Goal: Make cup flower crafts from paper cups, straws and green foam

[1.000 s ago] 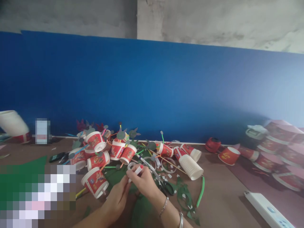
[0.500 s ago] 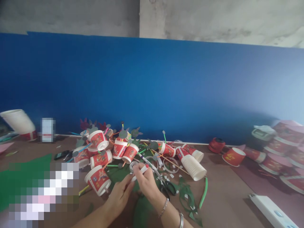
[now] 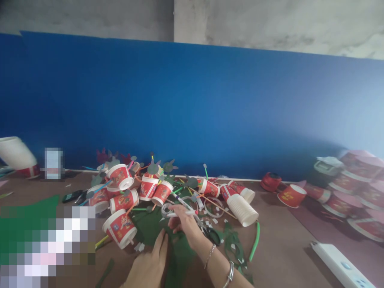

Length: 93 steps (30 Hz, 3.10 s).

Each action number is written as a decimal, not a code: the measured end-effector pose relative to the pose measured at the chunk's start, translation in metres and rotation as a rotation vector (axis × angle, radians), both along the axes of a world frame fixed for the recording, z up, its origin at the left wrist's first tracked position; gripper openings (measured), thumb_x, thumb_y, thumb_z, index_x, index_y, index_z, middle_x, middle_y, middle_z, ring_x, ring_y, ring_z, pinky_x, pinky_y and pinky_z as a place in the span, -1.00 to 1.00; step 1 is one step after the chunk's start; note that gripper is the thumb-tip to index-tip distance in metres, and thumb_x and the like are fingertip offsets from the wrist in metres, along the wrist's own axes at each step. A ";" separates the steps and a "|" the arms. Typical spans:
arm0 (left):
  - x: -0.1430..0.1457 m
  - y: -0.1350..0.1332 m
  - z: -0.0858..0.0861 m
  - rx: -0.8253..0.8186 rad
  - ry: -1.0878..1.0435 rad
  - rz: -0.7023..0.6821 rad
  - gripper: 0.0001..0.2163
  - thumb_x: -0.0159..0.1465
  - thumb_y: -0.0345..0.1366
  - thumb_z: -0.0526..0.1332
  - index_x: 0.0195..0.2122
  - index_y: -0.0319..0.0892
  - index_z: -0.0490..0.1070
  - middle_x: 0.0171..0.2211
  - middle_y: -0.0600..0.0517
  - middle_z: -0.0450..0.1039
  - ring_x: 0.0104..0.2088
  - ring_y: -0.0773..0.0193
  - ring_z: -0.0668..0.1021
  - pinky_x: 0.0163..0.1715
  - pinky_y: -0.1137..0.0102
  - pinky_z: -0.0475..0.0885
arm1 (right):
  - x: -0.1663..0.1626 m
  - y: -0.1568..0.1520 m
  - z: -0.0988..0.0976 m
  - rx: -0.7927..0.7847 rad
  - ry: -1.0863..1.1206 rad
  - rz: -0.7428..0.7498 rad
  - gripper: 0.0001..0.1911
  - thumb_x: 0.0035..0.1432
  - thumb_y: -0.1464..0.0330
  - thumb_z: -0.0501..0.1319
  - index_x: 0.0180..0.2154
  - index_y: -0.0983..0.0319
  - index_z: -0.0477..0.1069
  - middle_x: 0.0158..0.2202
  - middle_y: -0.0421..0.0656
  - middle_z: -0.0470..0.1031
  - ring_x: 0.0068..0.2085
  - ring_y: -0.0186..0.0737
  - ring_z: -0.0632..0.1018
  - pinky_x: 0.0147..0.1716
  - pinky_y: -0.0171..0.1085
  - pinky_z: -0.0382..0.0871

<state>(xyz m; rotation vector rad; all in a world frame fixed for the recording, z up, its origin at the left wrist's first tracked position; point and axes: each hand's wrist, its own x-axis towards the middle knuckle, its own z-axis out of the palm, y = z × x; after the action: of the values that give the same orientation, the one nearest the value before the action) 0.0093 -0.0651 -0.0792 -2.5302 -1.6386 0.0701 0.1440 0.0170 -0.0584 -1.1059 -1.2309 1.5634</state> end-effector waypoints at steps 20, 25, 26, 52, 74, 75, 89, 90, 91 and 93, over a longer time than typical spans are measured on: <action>-0.004 0.005 -0.015 0.068 -0.004 0.062 -0.52 0.10 -0.50 0.17 0.09 -0.20 0.31 0.00 -0.33 0.33 -0.59 0.33 0.54 -0.64 0.49 0.42 | 0.001 0.005 -0.021 0.313 -0.487 -0.144 -0.75 0.02 0.30 0.14 -0.62 0.18 0.17 -0.76 -0.33 0.26 -0.69 -0.38 0.30 -0.67 -0.40 0.13; -0.003 0.005 -0.013 0.088 0.015 0.048 -0.56 0.12 -0.51 0.15 0.06 -0.19 0.34 -0.03 -0.29 0.36 -0.59 0.35 0.54 -0.66 0.52 0.41 | -0.001 0.002 -0.017 0.358 -0.538 -0.135 -0.74 0.01 0.33 0.13 -0.65 0.18 0.16 -0.76 -0.31 0.29 -0.66 -0.34 0.36 -0.61 -0.38 0.20; -0.003 0.005 -0.013 0.092 0.014 0.049 -0.56 0.12 -0.51 0.15 0.06 -0.19 0.34 -0.04 -0.29 0.36 -0.59 0.35 0.54 -0.66 0.52 0.41 | -0.001 0.002 -0.017 0.370 -0.547 -0.132 -0.74 0.01 0.33 0.13 -0.66 0.18 0.16 -0.76 -0.31 0.29 -0.66 -0.34 0.36 -0.60 -0.38 0.21; 0.002 0.006 0.001 0.048 0.102 0.056 -0.50 0.09 -0.67 0.05 0.07 -0.24 0.33 -0.03 -0.28 0.40 -0.57 0.28 0.58 -0.63 0.45 0.51 | 0.000 0.001 -0.017 0.395 -0.574 -0.110 -0.76 -0.01 0.37 0.11 -0.65 0.18 0.16 -0.75 -0.30 0.30 -0.65 -0.35 0.35 -0.61 -0.39 0.19; 0.002 0.006 -0.001 -0.040 0.094 0.055 -0.47 0.13 -0.63 0.03 0.15 -0.22 0.22 0.07 -0.29 0.32 -0.53 0.28 0.59 -0.57 0.45 0.52 | 0.005 0.007 -0.025 0.330 -0.442 -0.225 -0.73 0.02 0.35 0.11 -0.66 0.17 0.11 -0.79 -0.32 0.23 -0.70 -0.36 0.30 -0.65 -0.40 0.16; 0.002 0.006 0.000 -0.058 0.087 0.051 -0.46 0.13 -0.63 0.02 0.16 -0.22 0.20 0.08 -0.29 0.31 -0.52 0.27 0.59 -0.56 0.44 0.52 | 0.005 0.007 -0.025 0.339 -0.426 -0.247 -0.72 0.04 0.33 0.10 -0.65 0.17 0.12 -0.78 -0.32 0.24 -0.69 -0.36 0.30 -0.65 -0.39 0.16; 0.001 0.010 0.019 -0.142 0.019 0.104 -0.43 0.10 -0.67 -0.04 0.18 -0.31 0.15 0.18 -0.28 0.17 -0.36 0.20 0.61 -0.43 0.40 0.55 | 0.001 -0.002 -0.020 0.446 -0.478 -0.256 -0.75 0.01 0.34 0.16 -0.61 0.19 0.15 -0.66 -0.31 0.22 -0.57 -0.35 0.29 -0.56 -0.37 0.16; 0.000 0.011 0.018 -0.139 0.016 0.109 -0.43 0.10 -0.67 -0.04 0.18 -0.31 0.14 0.19 -0.29 0.15 -0.35 0.19 0.61 -0.43 0.39 0.55 | 0.001 -0.002 -0.020 0.421 -0.479 -0.239 -0.75 0.02 0.34 0.16 -0.61 0.19 0.15 -0.67 -0.30 0.24 -0.58 -0.35 0.30 -0.56 -0.37 0.17; -0.001 0.012 0.017 -0.138 0.017 0.110 -0.43 0.10 -0.67 -0.05 0.18 -0.31 0.14 0.20 -0.30 0.13 -0.33 0.18 0.61 -0.43 0.39 0.55 | 0.000 -0.002 -0.019 0.398 -0.479 -0.223 -0.75 0.02 0.34 0.16 -0.62 0.18 0.15 -0.69 -0.30 0.26 -0.59 -0.34 0.32 -0.57 -0.37 0.18; -0.002 0.014 0.015 -0.132 0.022 0.109 -0.42 0.09 -0.68 -0.03 0.18 -0.29 0.15 0.21 -0.29 0.12 -0.30 0.16 0.61 -0.43 0.40 0.55 | 0.000 -0.002 -0.019 0.367 -0.482 -0.189 -0.75 0.02 0.35 0.15 -0.63 0.18 0.15 -0.71 -0.30 0.28 -0.60 -0.34 0.34 -0.58 -0.38 0.19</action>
<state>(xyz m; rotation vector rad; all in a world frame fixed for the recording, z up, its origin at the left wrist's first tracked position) 0.0073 -0.0508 -0.0637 -2.5208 -1.8194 0.2228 0.1436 0.0153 -0.0772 -1.3456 -1.5979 0.9034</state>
